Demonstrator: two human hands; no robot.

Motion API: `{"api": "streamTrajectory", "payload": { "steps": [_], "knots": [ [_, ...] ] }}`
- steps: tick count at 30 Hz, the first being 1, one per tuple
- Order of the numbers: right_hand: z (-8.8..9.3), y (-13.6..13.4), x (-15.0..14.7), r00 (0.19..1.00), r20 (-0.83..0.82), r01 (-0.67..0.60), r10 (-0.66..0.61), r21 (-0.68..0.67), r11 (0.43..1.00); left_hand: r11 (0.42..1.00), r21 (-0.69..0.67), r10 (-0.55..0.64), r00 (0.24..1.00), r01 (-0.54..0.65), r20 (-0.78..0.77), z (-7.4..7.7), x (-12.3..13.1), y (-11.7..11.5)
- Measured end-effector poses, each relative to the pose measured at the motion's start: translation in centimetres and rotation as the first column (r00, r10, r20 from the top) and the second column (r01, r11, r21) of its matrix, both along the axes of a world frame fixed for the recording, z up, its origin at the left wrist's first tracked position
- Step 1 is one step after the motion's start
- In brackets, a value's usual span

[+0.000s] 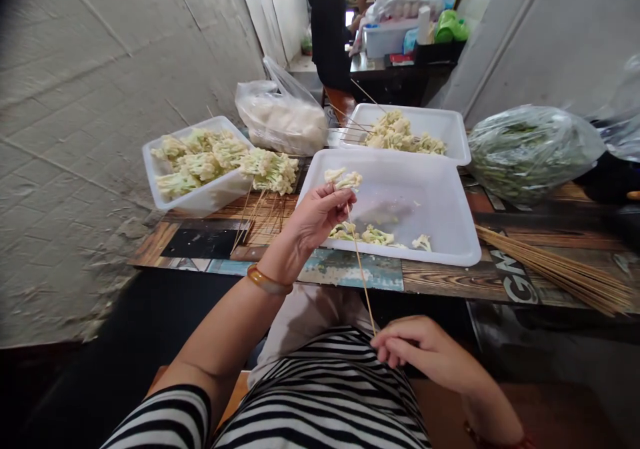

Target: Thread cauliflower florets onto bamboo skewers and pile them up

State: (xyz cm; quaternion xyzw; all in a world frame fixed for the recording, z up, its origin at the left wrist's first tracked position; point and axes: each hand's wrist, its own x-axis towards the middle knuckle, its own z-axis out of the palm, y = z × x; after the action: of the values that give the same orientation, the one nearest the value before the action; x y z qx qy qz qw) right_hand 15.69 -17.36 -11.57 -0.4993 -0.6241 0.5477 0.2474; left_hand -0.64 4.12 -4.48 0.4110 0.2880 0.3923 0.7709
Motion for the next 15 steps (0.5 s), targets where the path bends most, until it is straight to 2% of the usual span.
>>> {"api": "streamTrajectory", "payload": {
  "steps": [2,4,5,8,11,13,15],
  "knots": [
    [-4.5,0.4,-1.4,0.957,0.271,0.059,-0.099,0.154,0.986,1.000,0.000,0.013,1.000,-0.013,-0.008,0.1,0.1,-0.1],
    [-7.8,1.8,-4.0,0.934,0.325,0.076,-0.147,0.222,0.972,0.999,0.013,0.030,0.999,-0.029,-0.019,0.2,0.1,-0.2],
    [-8.8,2.7,-5.5,0.938,0.318,0.059,-0.139,0.249,0.967,0.999,0.021,0.038,0.999,-0.038,-0.025,0.2,0.2,-0.2],
    [-9.9,5.3,-10.0,0.965,0.258,-0.044,-0.042,0.319,0.947,0.998,0.033,0.064,0.997,-0.062,-0.041,0.4,0.2,-0.3],
    [-10.4,6.4,-12.0,0.979,0.205,-0.054,-0.021,0.356,0.933,0.996,0.032,0.082,0.996,-0.081,-0.038,0.4,0.2,-0.3],
    [-11.1,6.0,-11.1,0.980,0.173,0.037,-0.102,0.346,0.937,0.996,0.039,0.086,0.996,-0.085,-0.026,0.4,0.2,-0.2],
    [-12.0,4.7,-8.6,0.947,0.148,0.229,-0.285,0.313,0.922,0.995,0.048,0.084,0.996,-0.083,-0.016,0.3,0.2,-0.2]
  ]
}}
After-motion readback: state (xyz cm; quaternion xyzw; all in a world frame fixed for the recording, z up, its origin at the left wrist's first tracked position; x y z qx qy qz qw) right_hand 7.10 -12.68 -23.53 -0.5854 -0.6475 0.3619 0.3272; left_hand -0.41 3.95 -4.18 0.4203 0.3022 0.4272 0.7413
